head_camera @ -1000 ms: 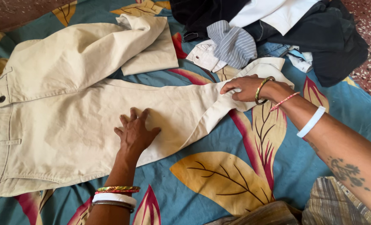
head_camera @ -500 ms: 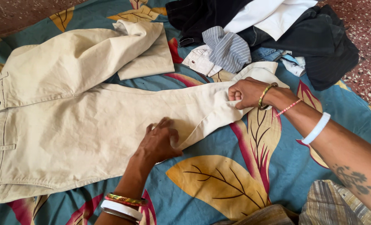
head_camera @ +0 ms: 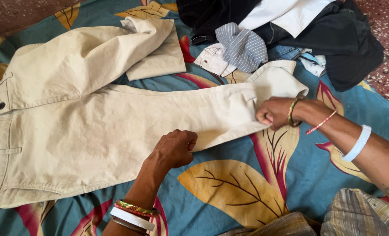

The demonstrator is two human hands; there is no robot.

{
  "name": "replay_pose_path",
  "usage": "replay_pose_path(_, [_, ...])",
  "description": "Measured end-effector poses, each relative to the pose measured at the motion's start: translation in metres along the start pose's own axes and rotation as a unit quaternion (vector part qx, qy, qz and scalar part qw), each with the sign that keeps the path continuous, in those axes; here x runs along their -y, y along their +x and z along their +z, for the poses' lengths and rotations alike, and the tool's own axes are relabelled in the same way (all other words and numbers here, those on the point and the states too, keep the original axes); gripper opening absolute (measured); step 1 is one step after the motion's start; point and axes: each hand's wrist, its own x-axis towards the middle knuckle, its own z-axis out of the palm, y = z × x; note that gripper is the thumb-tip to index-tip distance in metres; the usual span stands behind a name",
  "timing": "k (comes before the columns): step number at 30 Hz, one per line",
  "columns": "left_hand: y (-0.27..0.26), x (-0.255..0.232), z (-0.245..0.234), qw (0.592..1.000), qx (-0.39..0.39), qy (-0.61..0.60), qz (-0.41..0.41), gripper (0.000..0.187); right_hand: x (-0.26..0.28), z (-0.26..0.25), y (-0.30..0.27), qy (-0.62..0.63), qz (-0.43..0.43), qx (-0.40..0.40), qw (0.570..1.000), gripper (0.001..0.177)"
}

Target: The person picks up a pair of light-colored pants, aligns the legs, and folds them in half lengthwise before smoothing the fabric by hand on a bed.

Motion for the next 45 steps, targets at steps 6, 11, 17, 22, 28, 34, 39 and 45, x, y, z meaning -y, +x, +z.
replay_pose_path(6, [0.0, 0.011, 0.002, 0.997, 0.059, -0.039, -0.025, 0.02, -0.01, 0.015, 0.011, 0.037, -0.063, 0.129, 0.989, 0.032])
replay_pose_path(11, [0.005, 0.017, -0.001, 0.984, 0.033, -0.159, -0.077, 0.035, -0.014, 0.001, 0.013, 0.118, -0.069, -0.037, 0.99, 0.024])
replay_pose_path(17, [0.019, 0.05, 0.012, 0.973, -0.219, -0.012, -0.073, 0.062, 0.013, 0.024, 0.038, 0.019, -0.198, -0.349, 0.916, 0.04])
replay_pose_path(22, [-0.002, 0.084, 0.017, 0.966, -0.181, 0.051, -0.177, 0.084, -0.015, 0.036, 0.061, 0.129, -0.197, -0.317, 0.919, 0.05])
replay_pose_path(28, [-0.006, 0.087, 0.011, 0.956, -0.18, 0.03, -0.231, 0.082, -0.039, 0.019, 0.063, 0.248, -0.095, -0.341, 0.902, 0.036])
replay_pose_path(34, [0.013, 0.089, 0.02, 0.952, -0.216, 0.018, -0.217, 0.091, -0.028, 0.005, 0.049, 0.215, 0.002, -0.309, 0.926, 0.073])
replay_pose_path(39, [0.017, 0.086, 0.025, 0.952, -0.209, 0.02, -0.221, 0.089, -0.049, 0.011, 0.076, 0.305, -0.06, -0.204, 0.928, 0.069])
replay_pose_path(45, [0.012, 0.079, 0.031, 0.956, -0.187, 0.052, -0.221, 0.091, -0.054, -0.002, 0.075, 0.245, -0.032, -0.242, 0.938, 0.045])
